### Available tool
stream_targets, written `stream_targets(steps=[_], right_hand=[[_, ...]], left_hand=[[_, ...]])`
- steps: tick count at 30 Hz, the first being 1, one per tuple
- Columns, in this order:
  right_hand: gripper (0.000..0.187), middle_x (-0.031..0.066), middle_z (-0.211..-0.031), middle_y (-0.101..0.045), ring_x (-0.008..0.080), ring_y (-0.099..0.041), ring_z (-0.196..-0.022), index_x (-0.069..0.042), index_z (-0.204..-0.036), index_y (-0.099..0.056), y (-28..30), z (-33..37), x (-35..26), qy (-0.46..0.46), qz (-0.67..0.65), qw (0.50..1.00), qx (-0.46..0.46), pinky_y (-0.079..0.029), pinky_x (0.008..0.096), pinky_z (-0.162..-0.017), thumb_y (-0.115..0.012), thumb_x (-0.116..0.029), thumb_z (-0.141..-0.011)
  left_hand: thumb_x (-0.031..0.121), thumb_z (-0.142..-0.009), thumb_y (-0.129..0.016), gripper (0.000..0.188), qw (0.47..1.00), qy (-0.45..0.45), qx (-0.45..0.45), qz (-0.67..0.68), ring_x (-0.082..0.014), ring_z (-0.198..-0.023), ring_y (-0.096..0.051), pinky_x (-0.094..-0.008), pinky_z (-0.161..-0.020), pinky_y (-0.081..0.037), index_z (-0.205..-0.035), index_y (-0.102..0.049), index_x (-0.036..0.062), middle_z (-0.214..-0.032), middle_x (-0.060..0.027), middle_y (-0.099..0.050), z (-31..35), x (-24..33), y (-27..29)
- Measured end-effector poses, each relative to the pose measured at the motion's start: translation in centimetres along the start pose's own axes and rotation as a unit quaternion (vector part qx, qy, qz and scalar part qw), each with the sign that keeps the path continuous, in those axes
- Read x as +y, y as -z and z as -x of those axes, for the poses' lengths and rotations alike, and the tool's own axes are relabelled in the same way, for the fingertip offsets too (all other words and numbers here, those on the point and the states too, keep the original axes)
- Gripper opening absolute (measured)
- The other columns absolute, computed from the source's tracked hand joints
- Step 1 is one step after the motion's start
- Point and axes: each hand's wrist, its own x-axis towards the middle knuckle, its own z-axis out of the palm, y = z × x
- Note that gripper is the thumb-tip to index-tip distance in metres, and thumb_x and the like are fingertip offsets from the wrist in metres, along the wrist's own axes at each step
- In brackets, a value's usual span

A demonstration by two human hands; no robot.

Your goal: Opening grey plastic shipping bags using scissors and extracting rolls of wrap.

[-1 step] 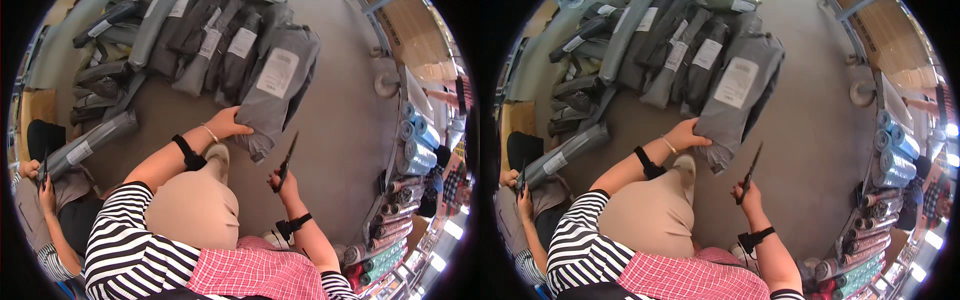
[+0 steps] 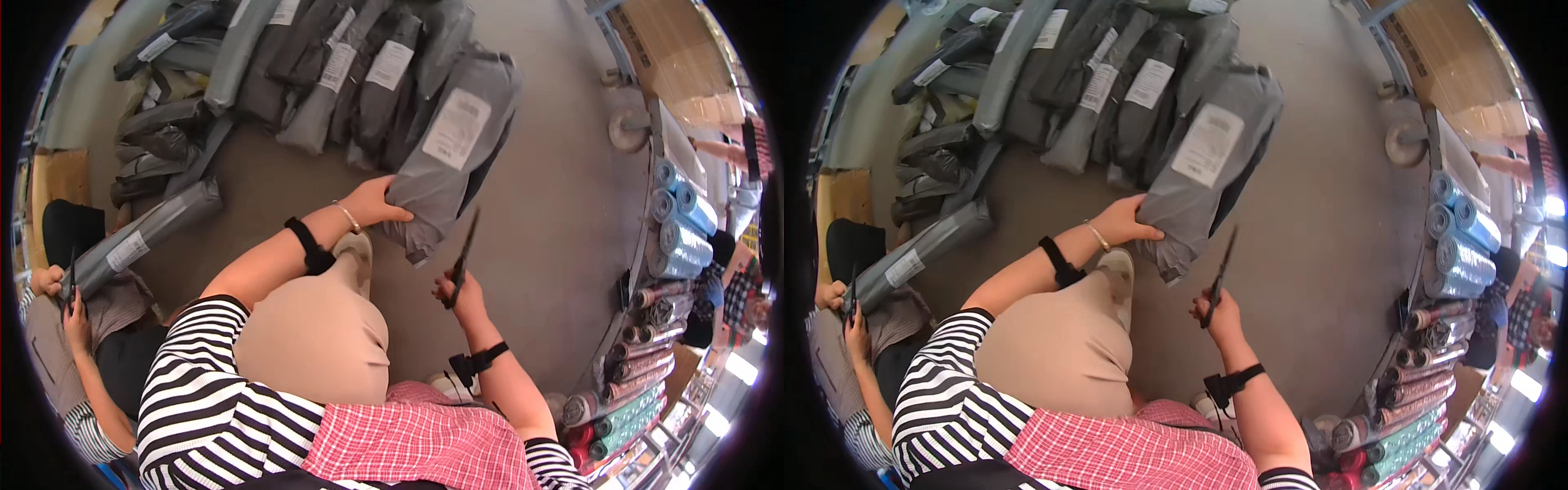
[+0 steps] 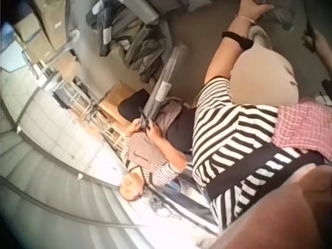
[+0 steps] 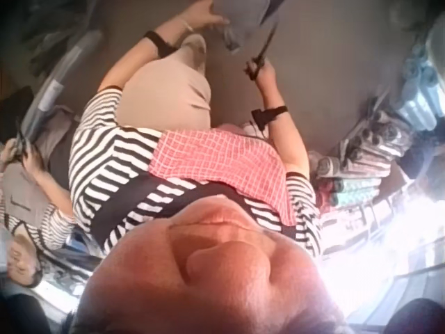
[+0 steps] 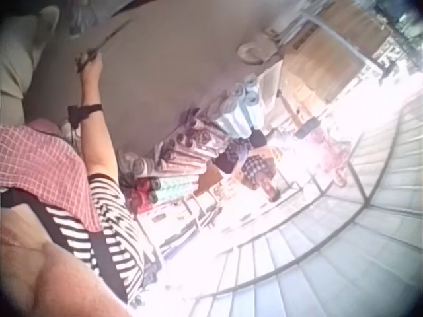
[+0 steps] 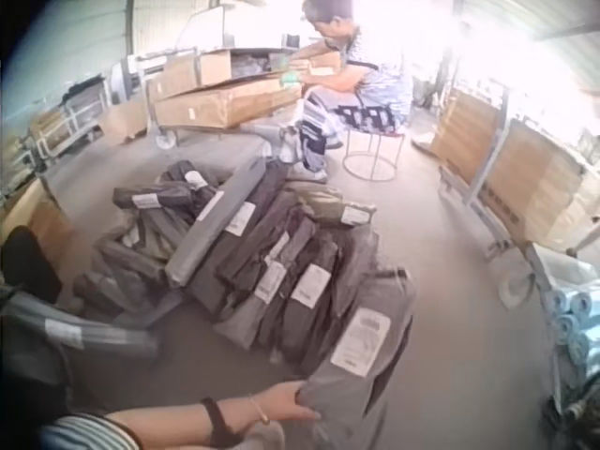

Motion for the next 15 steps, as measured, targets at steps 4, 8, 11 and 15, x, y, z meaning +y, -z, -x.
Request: stream_targets(steps=[4, 8, 11, 15], right_hand=[[0.028, 0.0125, -0.084, -0.065, 0.0201, -0.066, -0.072, 0.005, -0.108, -0.051, -0.3, -1.6, 1.5, -0.086, 0.014, 0.995, -0.055, -0.053, 0.0312, -0.061, -0.061, -0.005, -0.084], [0.025, 0.0104, -0.08, -0.063, 0.0183, -0.063, -0.064, 0.004, -0.102, -0.053, -0.5, -1.3, 1.8, -0.063, -0.037, 0.996, -0.06, -0.051, 0.0292, -0.057, -0.063, -0.009, -0.084], [0.025, 0.0089, -0.078, -0.062, 0.0163, -0.061, -0.062, 0.002, -0.096, -0.055, -0.5, -0.5, 0.7, -0.066, -0.019, 0.997, -0.028, -0.05, 0.028, -0.056, -0.067, -0.016, -0.084], [0.034, 0.0065, -0.075, -0.061, 0.0152, -0.06, -0.061, -0.001, -0.089, -0.056, -0.2, 1.1, 0.0, -0.074, -0.035, 0.996, -0.02, -0.05, 0.0276, -0.058, -0.069, -0.032, -0.087]], left_hand=[[0.031, -0.069, -0.081, 0.068, 0.964, 0.008, -0.048, -0.261, -0.0304, -0.103, -0.061, -0.0365, -0.092, -0.048, -0.123, -0.056, -0.0018, -0.115, -0.0177, -0.061, -2.2, -5.6, -3.8], [0.034, -0.068, -0.08, 0.066, 0.955, 0.04, -0.021, -0.293, -0.0344, -0.105, -0.058, -0.039, -0.093, -0.046, -0.12, -0.06, -0.0003, -0.114, -0.0186, -0.06, -2.5, -4.6, -4.7], [0.029, -0.069, -0.078, 0.054, 0.943, -0.025, 0.095, -0.317, -0.0317, -0.111, -0.052, -0.0389, -0.097, -0.042, -0.113, -0.063, 0.0022, -0.113, -0.015, -0.057, -0.9, -3.6, -4.9], [0.027, -0.073, -0.076, 0.043, 0.931, -0.062, 0.116, -0.341, -0.0312, -0.105, -0.057, -0.0387, -0.092, -0.046, -0.106, -0.065, 0.0005, -0.109, -0.0144, -0.061, 0.5, -3.7, -4.6]])
